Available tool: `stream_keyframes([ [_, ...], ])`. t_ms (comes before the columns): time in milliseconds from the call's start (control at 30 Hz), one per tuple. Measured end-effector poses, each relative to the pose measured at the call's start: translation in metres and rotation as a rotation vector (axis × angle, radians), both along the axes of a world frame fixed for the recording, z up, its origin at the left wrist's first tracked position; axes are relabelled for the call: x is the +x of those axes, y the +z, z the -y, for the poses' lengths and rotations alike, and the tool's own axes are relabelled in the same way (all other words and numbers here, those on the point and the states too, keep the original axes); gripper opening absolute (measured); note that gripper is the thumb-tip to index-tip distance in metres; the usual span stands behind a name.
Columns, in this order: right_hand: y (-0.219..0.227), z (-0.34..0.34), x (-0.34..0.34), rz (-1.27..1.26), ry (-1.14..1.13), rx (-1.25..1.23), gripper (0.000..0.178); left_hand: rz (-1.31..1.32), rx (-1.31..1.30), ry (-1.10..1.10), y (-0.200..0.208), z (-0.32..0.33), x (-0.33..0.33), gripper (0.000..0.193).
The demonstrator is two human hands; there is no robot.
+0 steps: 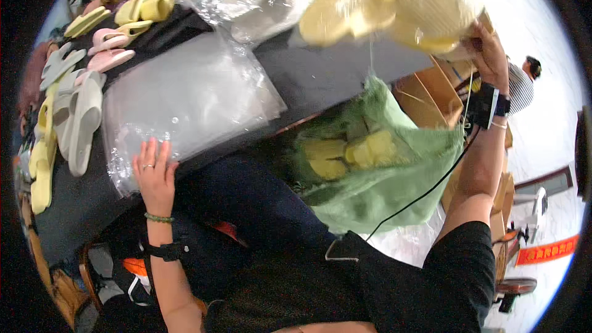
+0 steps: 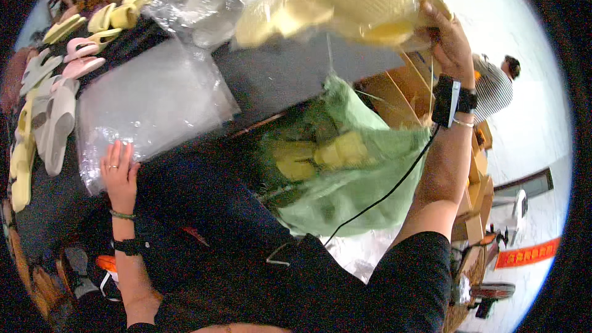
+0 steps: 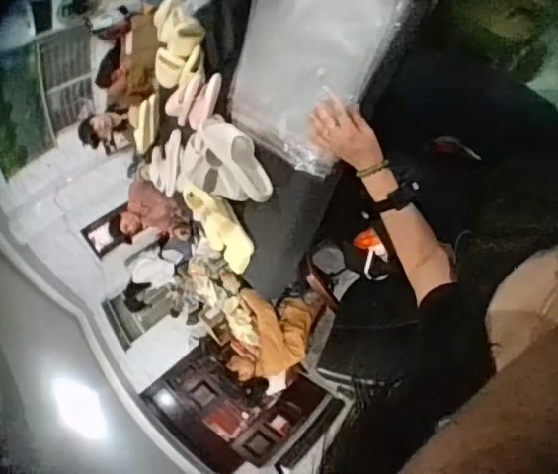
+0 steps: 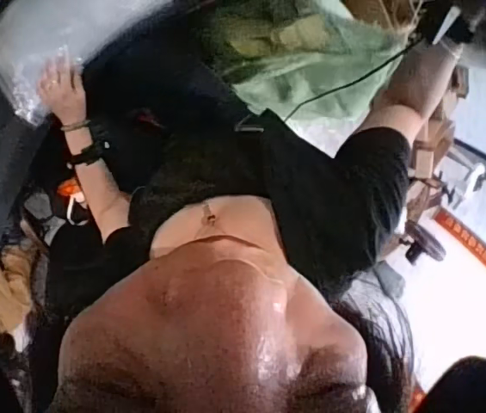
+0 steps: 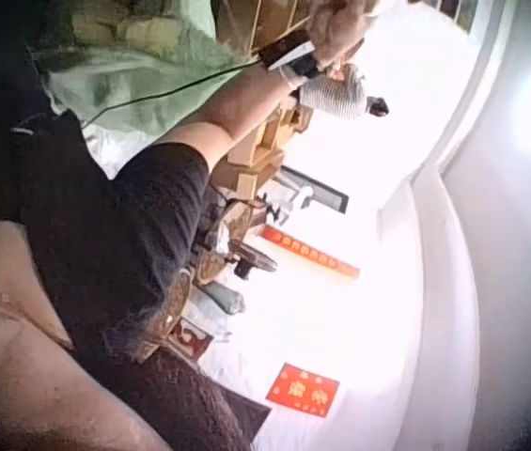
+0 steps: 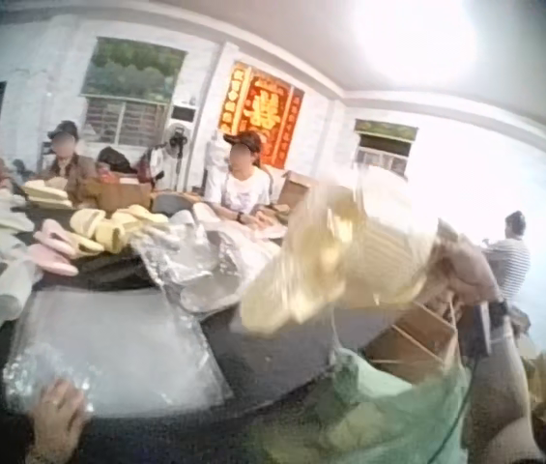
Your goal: Packaging yellow and pink slippers into plastic bags and placing them in a larger sack.
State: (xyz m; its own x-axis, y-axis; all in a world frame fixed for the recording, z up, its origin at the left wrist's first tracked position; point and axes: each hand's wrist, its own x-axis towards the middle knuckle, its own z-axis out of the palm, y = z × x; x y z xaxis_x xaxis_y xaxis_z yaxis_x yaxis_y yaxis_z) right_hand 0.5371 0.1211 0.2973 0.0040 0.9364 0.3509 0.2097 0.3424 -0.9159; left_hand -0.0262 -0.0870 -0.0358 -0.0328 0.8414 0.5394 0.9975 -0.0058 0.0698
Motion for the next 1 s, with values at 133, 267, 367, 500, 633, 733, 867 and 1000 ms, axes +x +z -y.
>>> stream_keyframes([
  [133, -0.036, -0.075, -0.062, -0.304, 0.298, 0.153, 0.039, -0.007, -0.018, 0.013, 0.003, 0.000, 0.000, 0.051],
  [267, -0.102, -0.142, -0.131, 0.299, 0.074, 0.180, 0.032, 0.043, -0.002, 0.003, 0.010, 0.003, 0.003, 0.049],
  [367, -0.178, -0.167, -0.196, 0.297, 0.231, -0.063, 0.057, 0.053, -0.023, 0.026, 0.008, 0.007, 0.003, 0.048],
  [500, -0.223, -0.187, -0.229, 0.760, 0.165, 0.186, 0.065, 0.068, -0.046, 0.022, 0.013, 0.001, 0.009, 0.048],
  [633, -0.223, -0.206, -0.265, 0.723, -0.159, 0.258, 0.068, 0.044, -0.038, 0.029, 0.016, 0.002, 0.012, 0.047],
  [733, -0.196, -0.190, -0.288, 0.583, 0.033, 0.119, 0.096, 0.050, -0.034, 0.026, 0.009, 0.004, 0.008, 0.048],
  [867, -0.199, -0.186, -0.286, 0.952, 0.131, 0.069, 0.127, 0.057, -0.037, 0.030, 0.010, 0.003, 0.011, 0.048],
  [1000, -0.186, -0.162, -0.249, 1.085, 0.477, 0.138, 0.114, 0.070, -0.047, 0.019, 0.012, 0.005, 0.010, 0.047],
])
